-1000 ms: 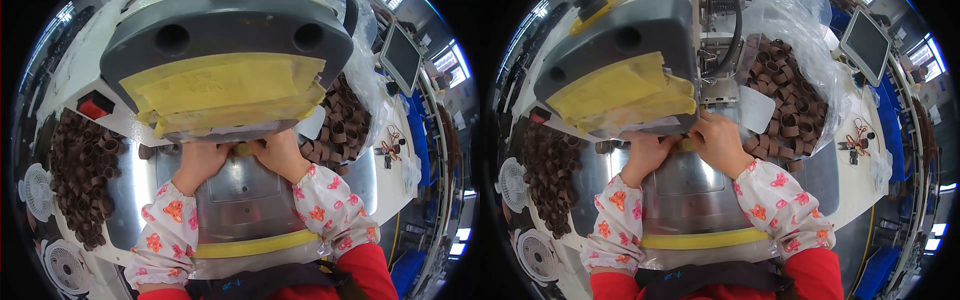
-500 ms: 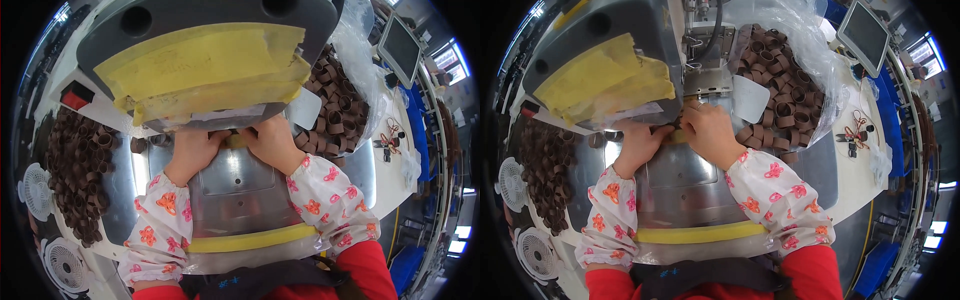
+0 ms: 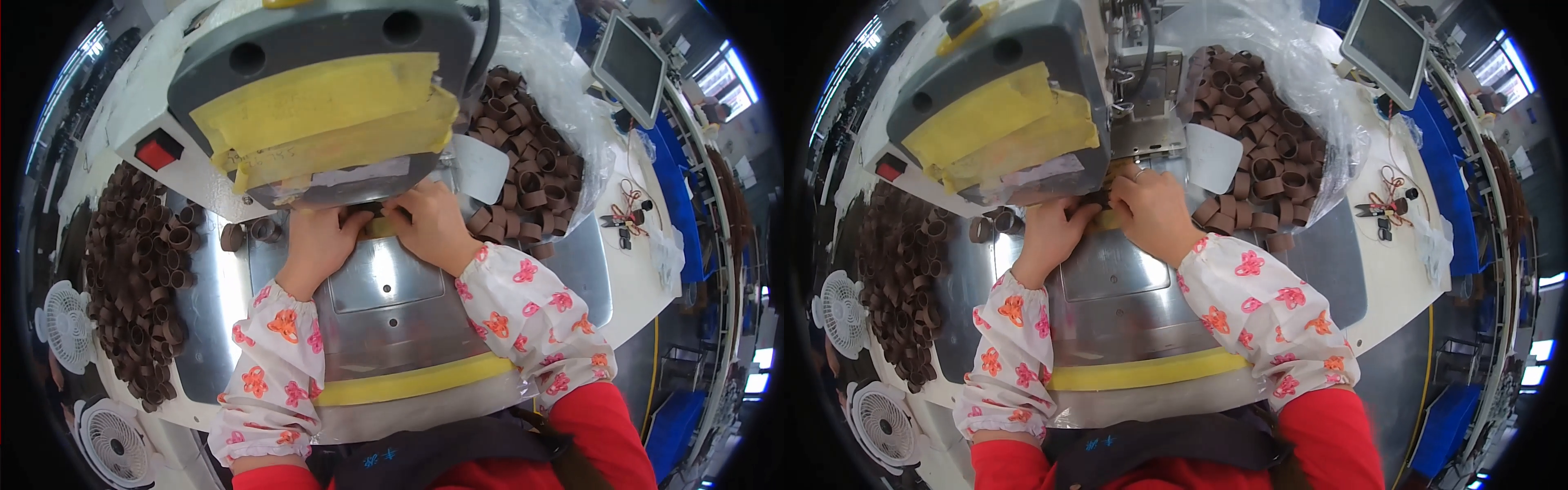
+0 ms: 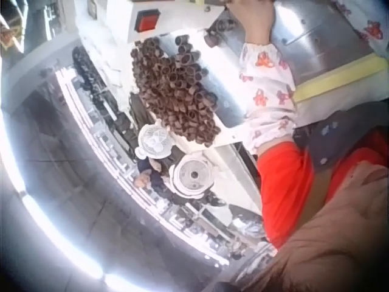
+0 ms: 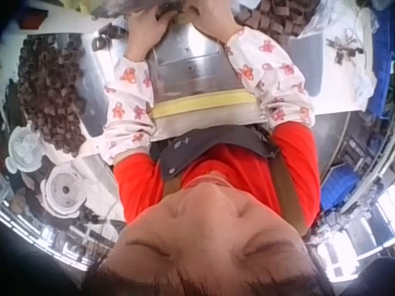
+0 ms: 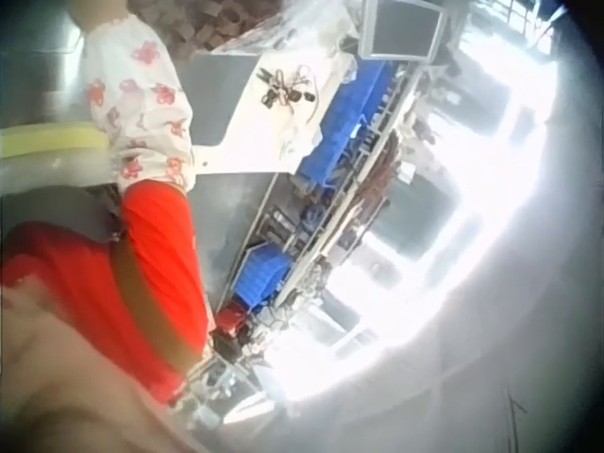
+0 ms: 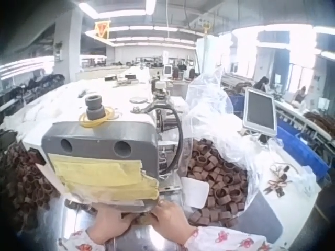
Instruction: Processing and sewing small leather loops using an industrial sewing machine.
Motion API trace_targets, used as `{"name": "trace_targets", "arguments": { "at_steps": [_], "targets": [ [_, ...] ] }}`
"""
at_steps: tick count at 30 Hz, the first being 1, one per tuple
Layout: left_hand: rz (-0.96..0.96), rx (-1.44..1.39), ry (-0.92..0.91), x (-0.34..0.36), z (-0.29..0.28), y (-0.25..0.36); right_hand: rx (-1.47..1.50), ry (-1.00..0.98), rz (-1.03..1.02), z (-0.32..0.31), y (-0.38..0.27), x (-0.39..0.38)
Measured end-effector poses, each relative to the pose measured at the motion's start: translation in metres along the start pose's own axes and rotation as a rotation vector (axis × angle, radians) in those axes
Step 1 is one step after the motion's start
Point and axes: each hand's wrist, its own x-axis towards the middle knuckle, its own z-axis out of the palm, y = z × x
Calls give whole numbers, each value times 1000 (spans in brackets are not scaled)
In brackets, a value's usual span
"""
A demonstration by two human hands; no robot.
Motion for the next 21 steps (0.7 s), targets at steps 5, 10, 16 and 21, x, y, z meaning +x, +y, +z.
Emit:
{"name": "trace_targets", "arguments": {
  "at_steps": [5, 10, 16, 21],
  "targets": [
    [37, -48, -9, 3, -10, 7, -35, -20, -8, -2, -6, -2],
    [123, 123, -176, -37, -57, -5, 155, -51, -58, 28, -46, -18],
    [-119, 206, -82, -79, -101, -27, 231, -128, -80, 84, -95, 4],
    [95, 528, 269, -75, -90, -7, 74, -332, -210, 43, -80, 1]
  ]
}}
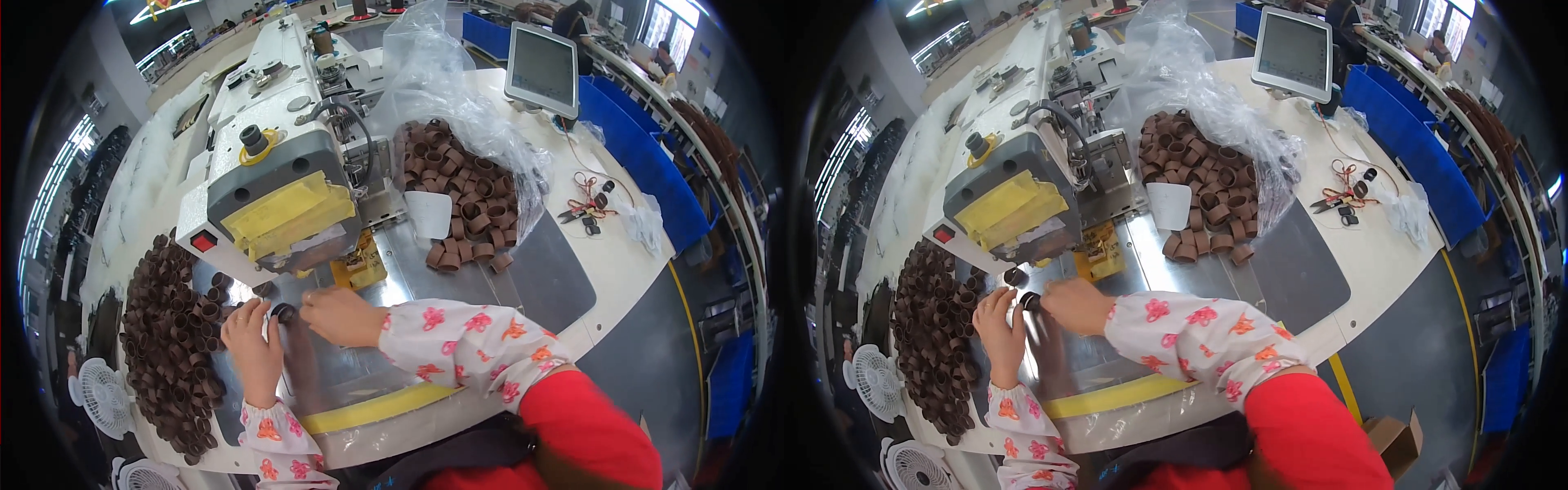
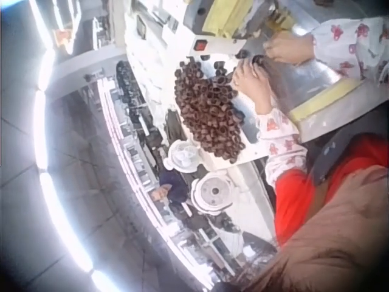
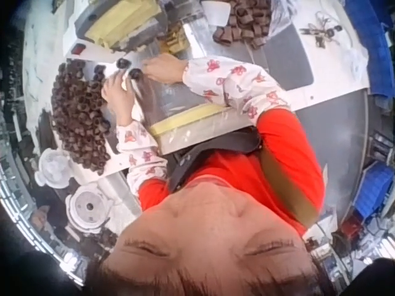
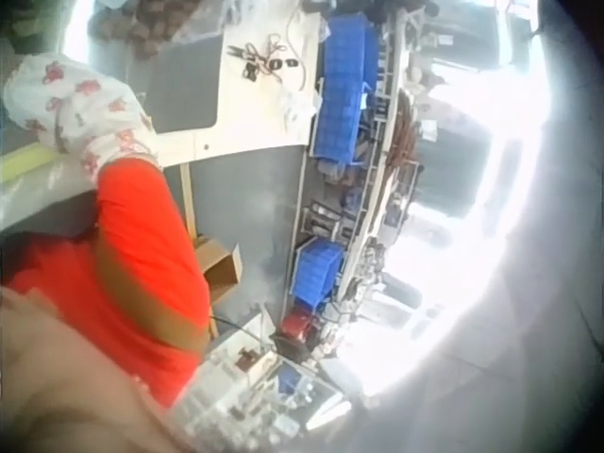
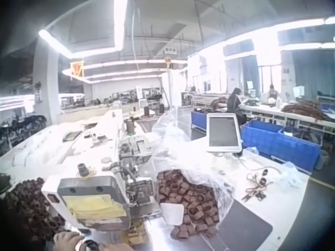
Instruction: Processing and sewing small leather loops using an industrial sewing machine.
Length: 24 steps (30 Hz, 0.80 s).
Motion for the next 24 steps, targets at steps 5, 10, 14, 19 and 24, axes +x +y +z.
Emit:
{"name": "trace_targets", "arguments": {
  "at_steps": [5, 10, 14, 19, 24],
  "targets": [
    [101, -209, -44, 22, 37, 44, -361, -54, 293, -106, 67, -37],
    [2, -273, -180, 34, 71, 69, -607, 225, 597, -179, 149, -40],
    [-22, -404, -63, 37, 83, 61, -736, 145, 661, -178, 178, -46],
    [-86, -551, -71, 39, 95, 51, -611, 314, 526, -175, 153, -39],
    [-114, -622, -25, 41, 94, 50, 303, 282, 464, -130, 77, -37]
  ]
}}
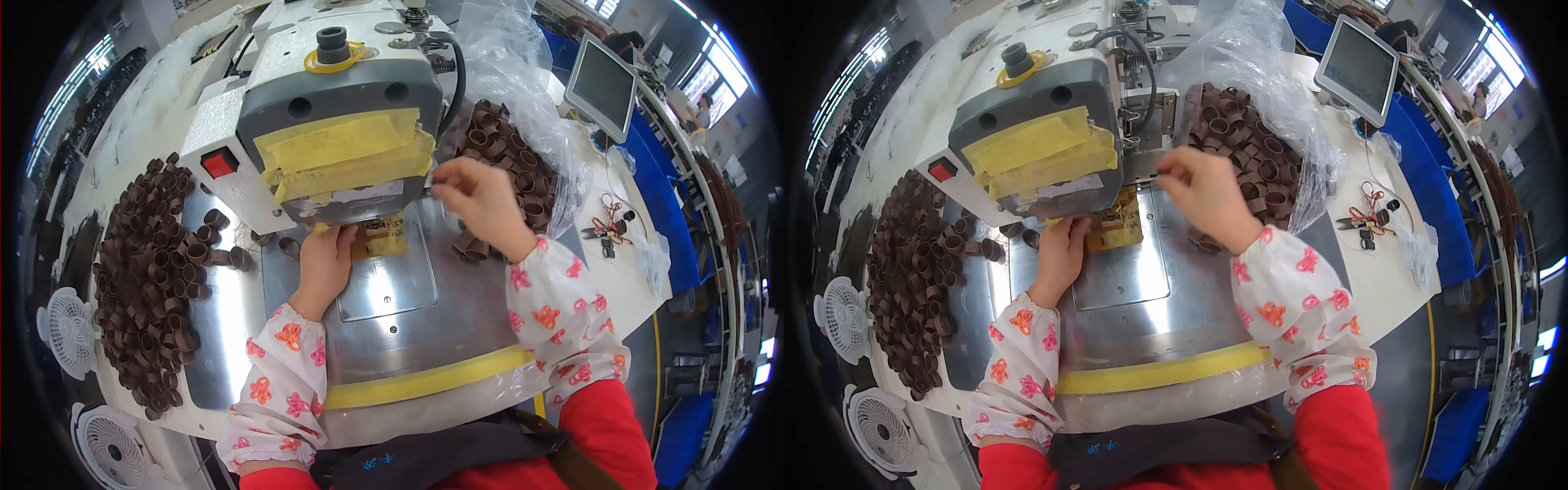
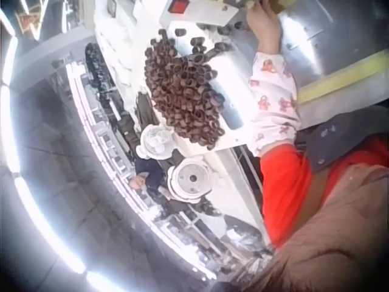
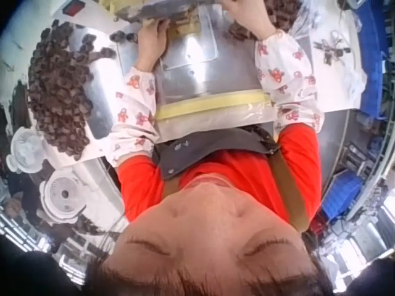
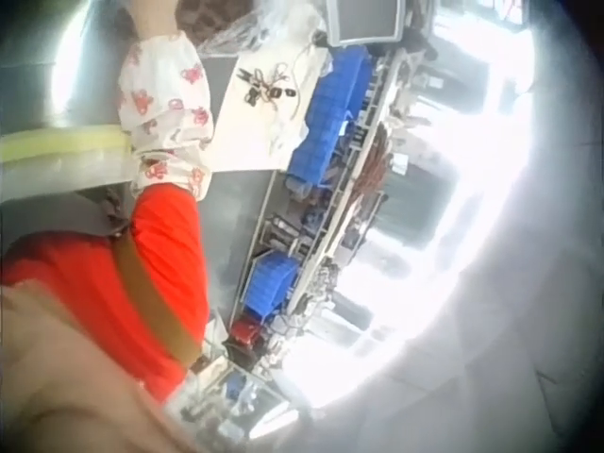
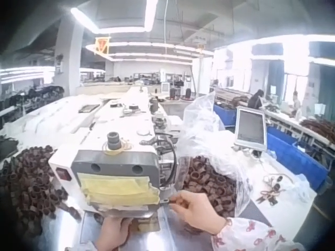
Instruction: Processing and sewing small leather loops using an industrial sewing machine.
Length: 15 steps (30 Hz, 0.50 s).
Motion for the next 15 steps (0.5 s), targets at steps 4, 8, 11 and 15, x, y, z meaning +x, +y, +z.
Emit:
{"name": "trace_targets", "arguments": {
  "at_steps": [4, 8, 11, 15],
  "targets": [
    [-181, -142, -193, -3, -18, 8, 392, -199, 356, 57, -8, -17],
    [-199, -254, -298, -2, -22, 15, 652, -126, 477, 77, -6, -22],
    [-160, -276, -354, 3, -21, 14, 649, -126, 472, 74, -3, -24],
    [-230, -400, -512, 8, -26, 9, 282, -205, 118, 61, 4, -24]
  ]
}}
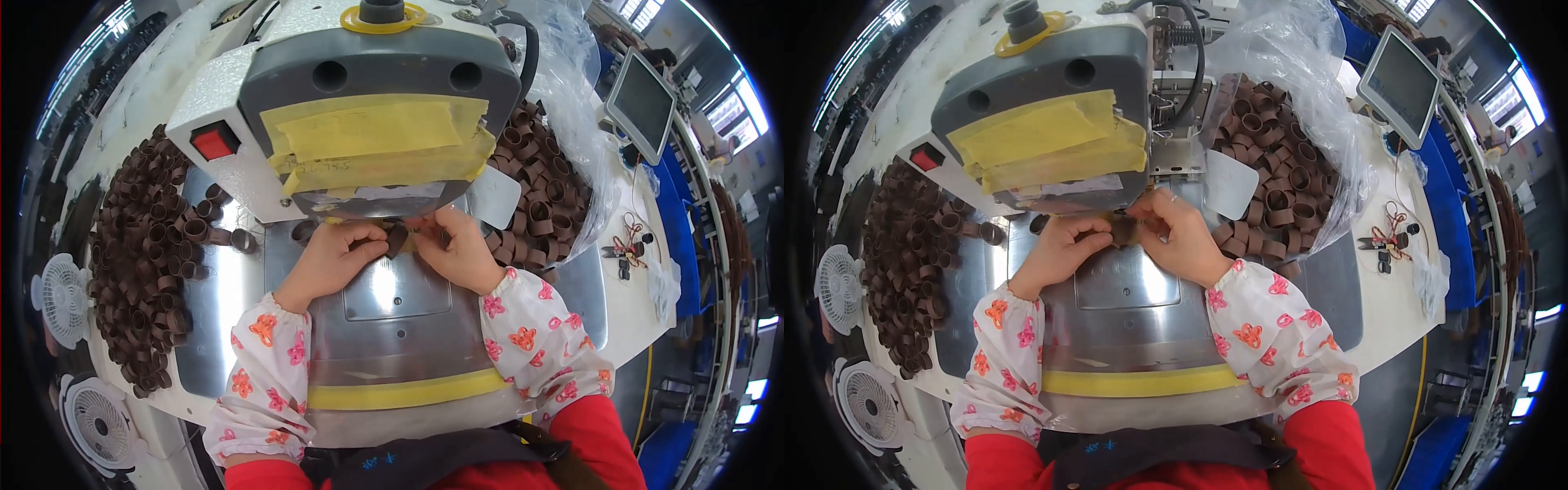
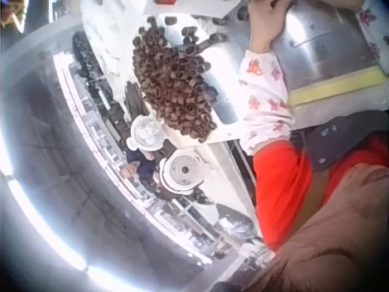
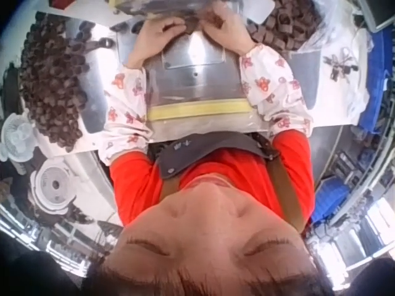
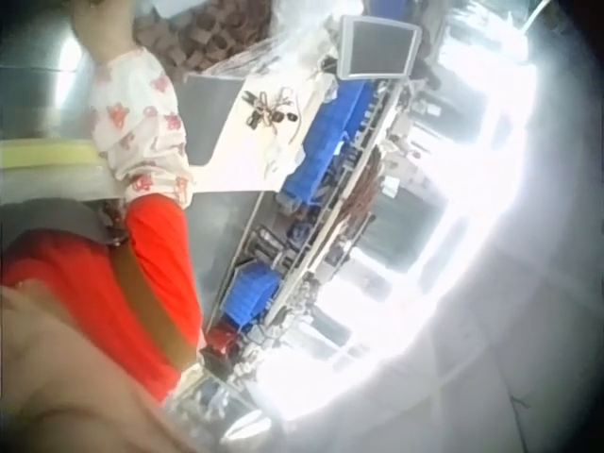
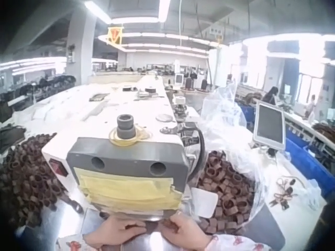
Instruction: Processing and sewing small leather loops using an industrial sewing machine.
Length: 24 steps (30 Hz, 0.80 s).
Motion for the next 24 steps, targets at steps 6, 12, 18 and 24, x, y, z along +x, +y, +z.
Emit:
{"name": "trace_targets", "arguments": {
  "at_steps": [6, 12, 18, 24],
  "targets": [
    [-40, -74, -52, 0, -4, 2, -28, -101, -178, -3, 7, 1],
    [-108, -89, 93, -2, 5, 10, -215, 37, -349, 0, 15, 1],
    [-114, 308, 256, 0, 16, 9, -354, 96, -461, 8, 20, 5],
    [-26, 575, 328, 12, 18, -8, -377, 83, -325, 5, 18, 14]
  ]
}}
